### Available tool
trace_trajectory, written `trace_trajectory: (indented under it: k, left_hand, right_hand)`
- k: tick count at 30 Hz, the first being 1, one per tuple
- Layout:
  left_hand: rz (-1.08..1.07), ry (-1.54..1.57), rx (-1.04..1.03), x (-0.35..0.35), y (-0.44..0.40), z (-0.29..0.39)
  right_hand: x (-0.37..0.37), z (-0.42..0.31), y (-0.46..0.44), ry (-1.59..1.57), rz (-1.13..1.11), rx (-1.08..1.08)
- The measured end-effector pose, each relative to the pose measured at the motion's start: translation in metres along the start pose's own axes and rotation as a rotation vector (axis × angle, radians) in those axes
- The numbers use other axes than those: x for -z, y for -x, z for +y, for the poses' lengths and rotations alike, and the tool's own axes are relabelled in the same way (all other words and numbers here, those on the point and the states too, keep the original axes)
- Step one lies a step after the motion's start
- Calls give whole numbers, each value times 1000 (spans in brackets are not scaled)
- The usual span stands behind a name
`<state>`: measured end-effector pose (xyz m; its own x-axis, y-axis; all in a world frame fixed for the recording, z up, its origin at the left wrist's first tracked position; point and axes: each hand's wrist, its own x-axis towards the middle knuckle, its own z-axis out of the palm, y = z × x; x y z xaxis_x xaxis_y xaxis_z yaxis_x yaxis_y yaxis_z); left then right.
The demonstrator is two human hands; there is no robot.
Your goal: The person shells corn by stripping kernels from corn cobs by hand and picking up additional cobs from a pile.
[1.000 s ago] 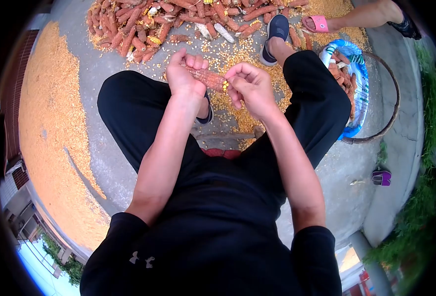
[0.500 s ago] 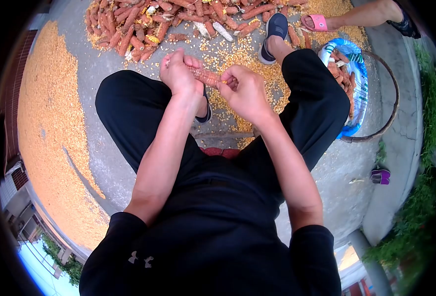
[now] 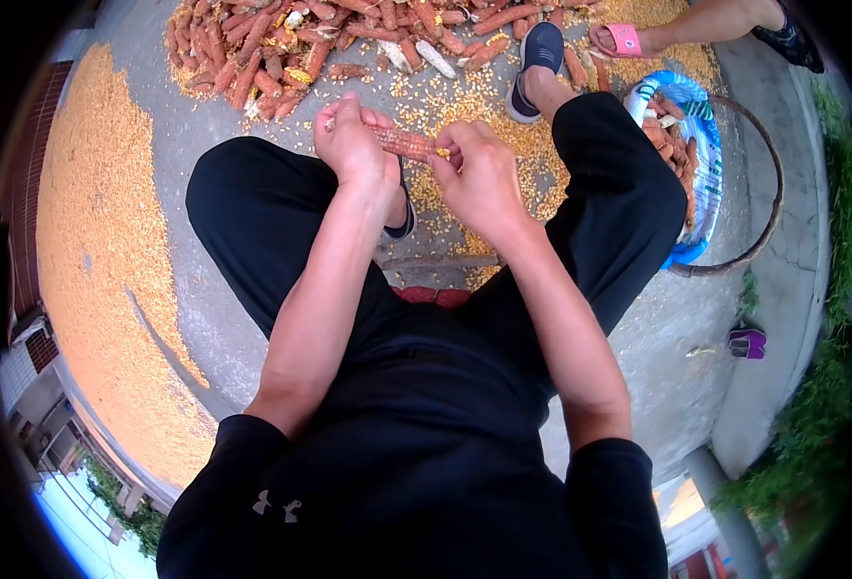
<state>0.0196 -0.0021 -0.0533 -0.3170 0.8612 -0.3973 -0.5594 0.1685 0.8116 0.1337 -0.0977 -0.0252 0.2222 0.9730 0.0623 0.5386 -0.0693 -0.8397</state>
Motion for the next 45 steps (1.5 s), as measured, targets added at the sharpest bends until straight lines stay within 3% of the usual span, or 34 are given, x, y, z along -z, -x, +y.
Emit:
trace_trajectory:
  k: [10, 19, 22, 25, 28, 31, 34, 35, 38, 41, 45]
  left_hand:
    - [64, 28, 53, 2, 0, -3]
    - [188, 141, 334, 2, 2, -2]
    - [192, 137, 332, 0, 2, -1]
    - [215, 321, 422, 6, -16, -7]
    - [125, 356, 483, 6, -17, 1]
    - [80, 411, 555, -1, -2, 13]
    - [30, 404, 543, -3, -1, 17]
    - [-30, 386, 503, -2, 0, 18]
    - [-120, 364, 440, 2, -2, 14]
    - [-172, 258, 333, 8, -5, 1]
    - [-213, -28, -12, 1, -2, 11]
  right_hand:
    - [-3, 1, -1, -8, -42, -69]
    - [-8, 4, 1, 64, 77, 32]
    - [-5, 3, -1, 19, 61, 37]
    - [0, 5, 3, -65, -25, -125]
    - [2, 18, 6, 104, -109, -78]
    - [4, 22, 6, 178, 3, 72]
    - [6, 18, -1, -438, -14, -143]
    - [9, 16, -2, -583, -57, -77]
    - [12, 13, -1, -430, -180, 3]
    - [14, 6, -1, -222, -164, -96]
    - [22, 3, -3, -569, 37, -138]
